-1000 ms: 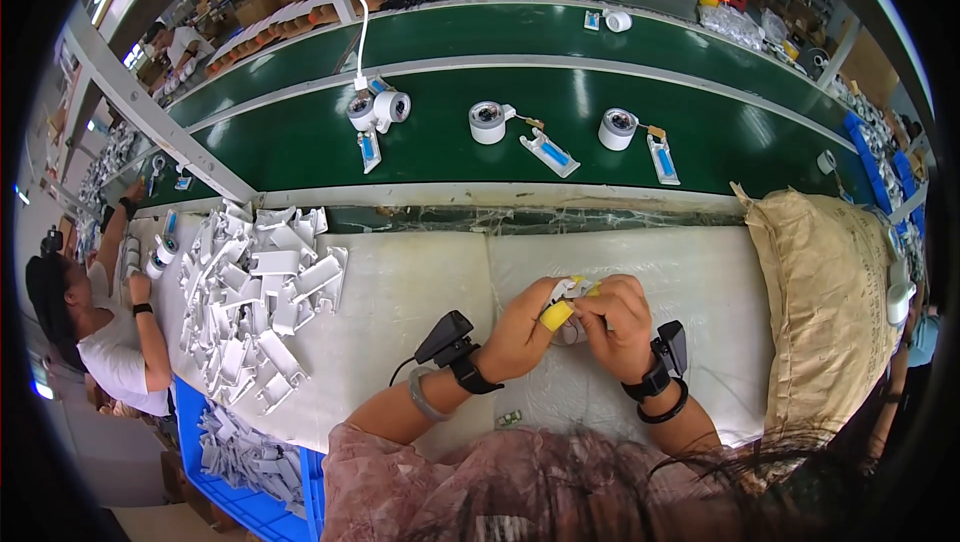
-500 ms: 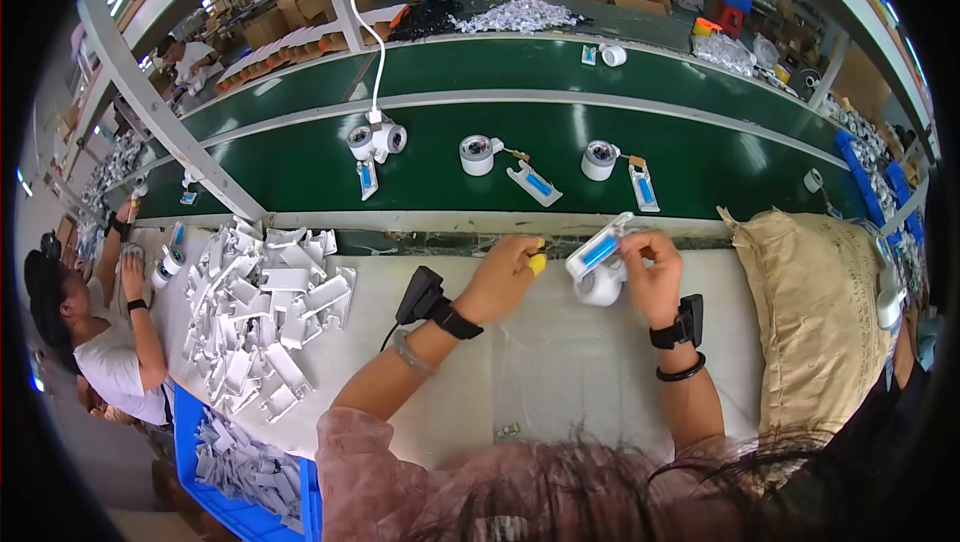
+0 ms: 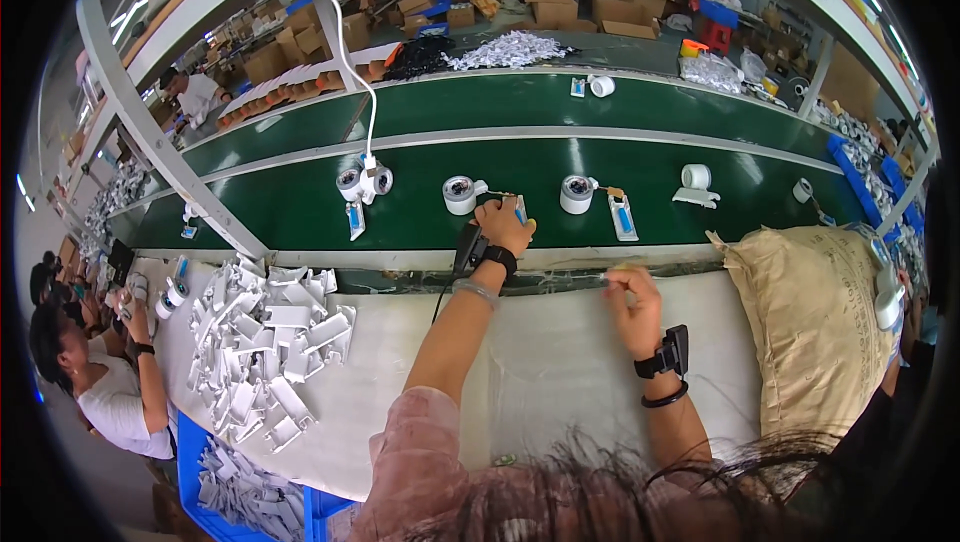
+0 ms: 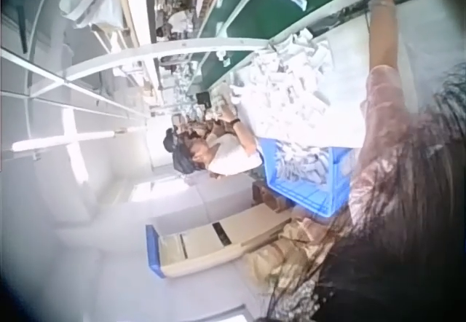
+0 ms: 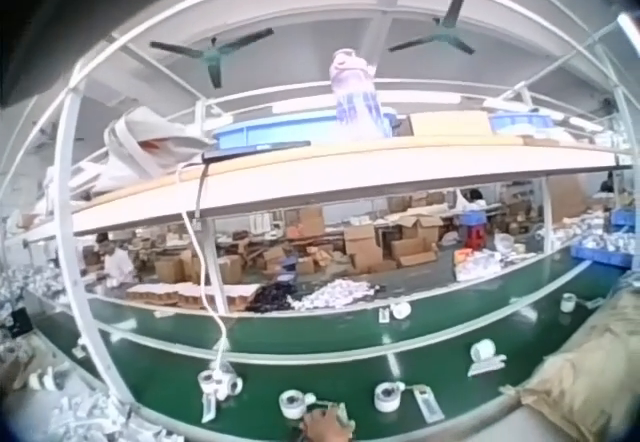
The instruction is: The worker is assembling and labeling small plastic and electronic components at a production line station.
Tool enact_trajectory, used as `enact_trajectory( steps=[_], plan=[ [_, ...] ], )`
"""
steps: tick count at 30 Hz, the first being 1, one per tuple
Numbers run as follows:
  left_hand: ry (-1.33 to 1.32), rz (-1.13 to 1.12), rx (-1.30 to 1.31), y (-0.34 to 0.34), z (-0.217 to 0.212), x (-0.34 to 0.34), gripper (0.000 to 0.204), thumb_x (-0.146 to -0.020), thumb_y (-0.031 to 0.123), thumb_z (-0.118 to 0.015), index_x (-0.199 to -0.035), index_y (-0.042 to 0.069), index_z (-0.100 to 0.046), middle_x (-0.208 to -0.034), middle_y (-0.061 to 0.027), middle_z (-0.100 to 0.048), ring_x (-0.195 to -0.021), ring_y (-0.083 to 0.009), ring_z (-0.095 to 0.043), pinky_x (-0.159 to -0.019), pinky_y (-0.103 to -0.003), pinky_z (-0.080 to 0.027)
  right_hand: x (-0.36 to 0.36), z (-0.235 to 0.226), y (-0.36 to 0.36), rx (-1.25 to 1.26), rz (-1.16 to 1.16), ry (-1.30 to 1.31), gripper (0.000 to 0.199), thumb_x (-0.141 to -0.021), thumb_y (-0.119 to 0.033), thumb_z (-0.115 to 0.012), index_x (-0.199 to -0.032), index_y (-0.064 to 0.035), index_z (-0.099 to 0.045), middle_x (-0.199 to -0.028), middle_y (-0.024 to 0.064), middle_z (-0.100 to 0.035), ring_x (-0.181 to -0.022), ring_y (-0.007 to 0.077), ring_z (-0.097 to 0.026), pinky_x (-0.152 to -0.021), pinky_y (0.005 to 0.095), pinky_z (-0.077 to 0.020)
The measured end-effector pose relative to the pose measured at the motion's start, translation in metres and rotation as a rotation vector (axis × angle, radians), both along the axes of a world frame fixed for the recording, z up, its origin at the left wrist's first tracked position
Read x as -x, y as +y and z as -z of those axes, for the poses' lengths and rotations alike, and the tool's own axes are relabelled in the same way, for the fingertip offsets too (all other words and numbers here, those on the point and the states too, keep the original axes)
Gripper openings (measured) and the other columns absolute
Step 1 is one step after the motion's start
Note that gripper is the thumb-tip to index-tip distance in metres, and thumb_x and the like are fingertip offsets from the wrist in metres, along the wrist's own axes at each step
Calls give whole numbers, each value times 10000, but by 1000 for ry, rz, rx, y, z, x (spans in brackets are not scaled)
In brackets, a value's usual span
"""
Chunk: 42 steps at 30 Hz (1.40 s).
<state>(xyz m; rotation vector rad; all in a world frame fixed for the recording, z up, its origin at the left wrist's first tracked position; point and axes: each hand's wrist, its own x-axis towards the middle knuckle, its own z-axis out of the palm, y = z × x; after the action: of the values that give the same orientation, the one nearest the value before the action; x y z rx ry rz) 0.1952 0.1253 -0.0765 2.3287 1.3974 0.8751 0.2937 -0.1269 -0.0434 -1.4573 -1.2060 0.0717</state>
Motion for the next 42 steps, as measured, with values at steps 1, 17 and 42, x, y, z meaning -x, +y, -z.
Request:
enact_trajectory(
  steps=[1, 17, 42],
  plan=[
    [-23, 26, 15, -1, 1, -1, 395, -707, 258, -753, -1072, 143, -659, -1144, -91, -553, -1135, -363, -422, -986, -582, -294, 4, 5, 1, -3, 10, 12, 140, -845, 38, -625, -964, -32, -651, -952, 102, -650, -888, 230, -615, -810, 328, -476],
    [13, 1151, 539, -117, -81, 136, 387, -780, 21, -620, -1158, 27, -535, -1061, -66, -530, -884, -214, -577, -800, -311, -478, 35, -19, -3, 79, -246, -662, 318, -668, -73, -703, -980, -124, -670, -997, 48, -644, -1045, 225, -593, -1058, 447, -351],
    [-101, 646, 290, -142, -77, 142, 506, -794, 87, -663, -1238, 43, -426, -997, -217, -605, -868, -394, -618, -756, -381, -495, 56, -25, -10, 531, -955, 644, 158, -827, -58, -737, -848, -76, -581, -811, -57, -601, -760, 43, -552, -687, 232, -462]
  ],
)
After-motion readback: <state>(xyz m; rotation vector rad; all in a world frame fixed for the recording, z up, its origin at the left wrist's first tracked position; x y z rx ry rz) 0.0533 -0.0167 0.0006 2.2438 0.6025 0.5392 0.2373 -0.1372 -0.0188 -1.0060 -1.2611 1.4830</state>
